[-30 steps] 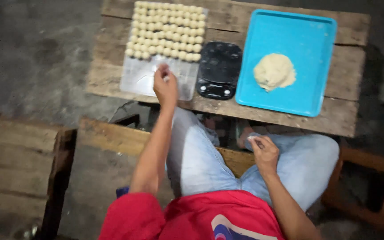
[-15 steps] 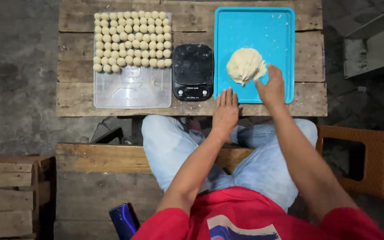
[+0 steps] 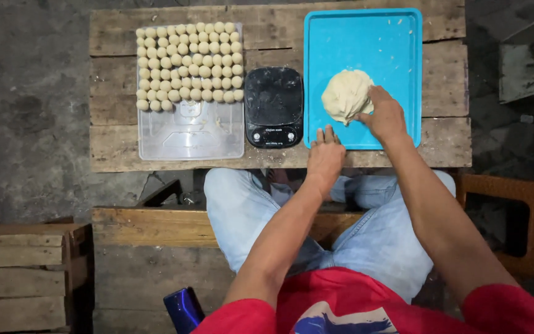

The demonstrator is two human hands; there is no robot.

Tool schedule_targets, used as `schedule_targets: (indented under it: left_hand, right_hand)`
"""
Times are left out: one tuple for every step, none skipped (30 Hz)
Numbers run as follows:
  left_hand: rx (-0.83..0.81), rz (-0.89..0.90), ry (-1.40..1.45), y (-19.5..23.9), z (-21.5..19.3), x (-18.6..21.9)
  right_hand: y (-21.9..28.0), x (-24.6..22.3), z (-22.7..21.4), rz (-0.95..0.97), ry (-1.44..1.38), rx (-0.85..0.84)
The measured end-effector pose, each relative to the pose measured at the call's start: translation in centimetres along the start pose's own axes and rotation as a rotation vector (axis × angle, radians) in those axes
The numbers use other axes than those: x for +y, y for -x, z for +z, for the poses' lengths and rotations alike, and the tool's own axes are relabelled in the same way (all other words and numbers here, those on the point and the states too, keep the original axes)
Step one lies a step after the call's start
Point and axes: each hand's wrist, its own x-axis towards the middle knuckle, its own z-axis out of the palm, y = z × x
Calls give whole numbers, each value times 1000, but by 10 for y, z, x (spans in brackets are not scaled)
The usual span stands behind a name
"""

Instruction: The person sits on a low bench and repeatedly pinches off small pieces of dough from a large mass on a blue tray. They roll each piece between their palms to form a smooth ball and place it into a clear plastic container. A digital scale is visible on the table between the tray and the container.

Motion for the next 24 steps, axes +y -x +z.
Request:
schedule_targets:
  left_hand:
    - [-5, 12, -8, -1, 0, -1]
    - [-10, 21, -14, -1, 0, 0]
    - [-13, 22, -13, 3, -1, 1]
    - [-17, 26, -25, 1, -3, 1]
    - [-20, 30, -37, 0, -4, 1]
    - [-21, 30, -37, 1, -2, 2]
    - [-4, 29, -43, 2, 0, 3]
    - [15, 31, -50, 2, 2, 2]
    - [16, 33, -51, 1, 0, 2]
    - [-18, 33, -39, 1, -2, 2]
    - [-52, 34, -27, 1, -4, 1]
    - [-52, 30, -30, 2, -3, 2]
    - [-56, 31, -41, 2, -2, 1]
    - [-62, 32, -51, 4, -1, 2]
    - [-63, 29, -53, 4, -1, 2]
    - [-57, 20, -46, 5, -1, 2]
    - [-50, 12, -39, 6, -1, 3]
    - [-49, 11, -39, 5, 1, 3]
    - [-69, 16, -35, 5, 3, 2]
    - [-88, 20, -32, 5, 5, 2]
    - [-87, 19, -33, 6, 7, 2]
    - [-37, 17, -34, 6, 9, 2]
    - [12, 15, -35, 7, 11, 3]
    - [12, 17, -33, 7, 11, 3]
  right_hand:
    - [1, -4, -3, -22, 20, 42]
    - [4, -8, -5, -45, 41, 82]
    - [7, -7, -2, -42, 41, 80]
    - [7, -6, -1, -42, 42, 111]
    - [6, -6, 0, -41, 43, 143]
    - [7, -6, 2, -41, 43, 142]
    - [7, -6, 4, -26, 45, 150]
    - [6, -7, 6, -11, 46, 161]
    - [6, -8, 4, -11, 45, 164]
    - [7, -9, 3, -9, 48, 175]
    - [8, -11, 3, -8, 51, 186]
    - [7, -10, 7, -12, 49, 184]
    - [7, -9, 11, 6, 81, 211]
    - [8, -8, 15, 26, 113, 236]
    - [9, -8, 19, 24, 110, 234]
    - [11, -7, 22, 38, 118, 245]
    - [13, -6, 25, 52, 126, 256]
    - [15, -5, 28, 51, 126, 256]
    - [17, -5, 31, 46, 150, 283]
    - [19, -4, 35, 39, 173, 310]
    - [21, -2, 40, 38, 172, 311]
    - [23, 0, 45, 15, 190, 361]
    - [25, 3, 50, -9, 207, 411]
    - [26, 4, 51, -7, 208, 412]
